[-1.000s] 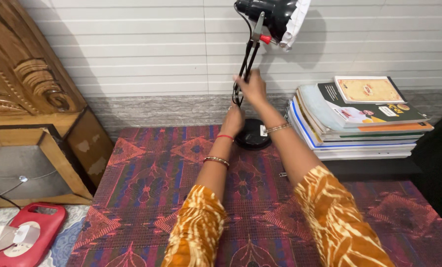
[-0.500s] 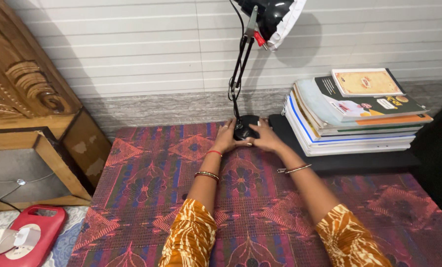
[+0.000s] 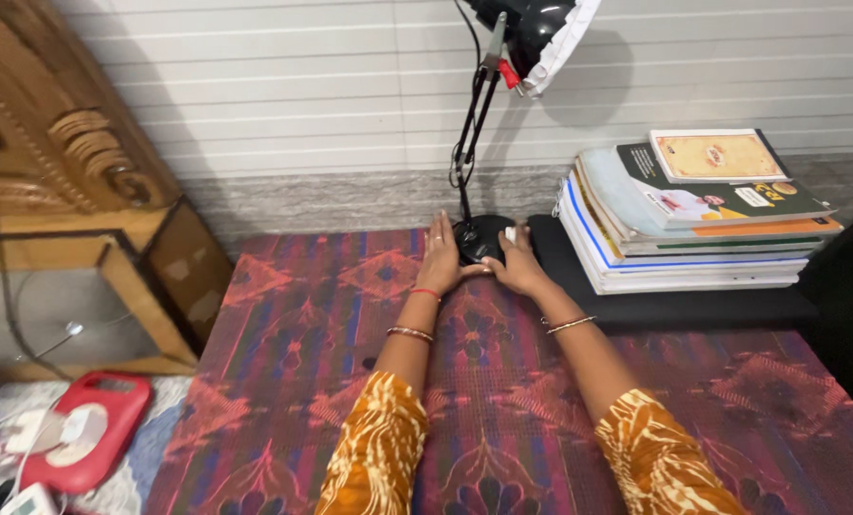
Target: The person organizes a cluttered desk by stacking books, placing a lamp, arranging pens in a holder, and tidying cables. They then wipe the desk surface with a cloth and position a tablet and water bottle.
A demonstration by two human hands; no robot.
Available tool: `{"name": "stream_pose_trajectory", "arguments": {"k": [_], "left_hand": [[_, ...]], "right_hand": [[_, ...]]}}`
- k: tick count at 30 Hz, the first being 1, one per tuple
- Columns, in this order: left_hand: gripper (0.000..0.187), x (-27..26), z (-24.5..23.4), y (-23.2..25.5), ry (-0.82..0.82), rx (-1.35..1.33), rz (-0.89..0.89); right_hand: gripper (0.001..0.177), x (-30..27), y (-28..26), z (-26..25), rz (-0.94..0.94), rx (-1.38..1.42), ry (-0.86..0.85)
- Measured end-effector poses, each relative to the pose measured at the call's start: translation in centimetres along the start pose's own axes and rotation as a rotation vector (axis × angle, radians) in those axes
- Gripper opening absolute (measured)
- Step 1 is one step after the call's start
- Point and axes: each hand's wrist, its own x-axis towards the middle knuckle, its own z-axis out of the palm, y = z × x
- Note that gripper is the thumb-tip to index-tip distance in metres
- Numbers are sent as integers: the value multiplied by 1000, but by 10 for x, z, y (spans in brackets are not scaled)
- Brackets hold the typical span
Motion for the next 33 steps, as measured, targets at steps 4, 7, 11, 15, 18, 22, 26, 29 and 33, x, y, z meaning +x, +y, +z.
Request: {"name": "stream_pose_trajectory", "arguments": {"k": [4, 7, 11, 15, 18, 22, 26, 29, 33], "left_hand": [[160, -31, -29, 13, -139, 7, -111], [147, -82, -61, -2, -270, -60, 7], [104, -192, -147, -6, -483, 131, 49], [97, -313, -247, 15, -498, 190, -24], [98, -398, -304, 21, -437, 192, -74], [90, -514, -363, 5, -237, 272, -131], [69, -618, -398, -39, -36, 245, -447], [51, -692, -428, -73, 146, 337, -555], [50, -733, -436, -112, 390, 285, -796]], "right_hand": [[101, -44, -50, 27, 111, -328, 49], [88, -91, -94, 30, 126, -204, -97], [69, -153, -169, 22, -43, -248, -332], [77, -206, -267, 16, -179, -299, -559], [81, -244, -338, 22, -339, -291, -628], [78, -286, -432, 70, -597, -204, -603], [69, -313, -515, 125, -780, -8, -530], [58, -340, -576, 149, -858, -4, -546], [47, -378, -627, 166, -851, 10, -593]]}}
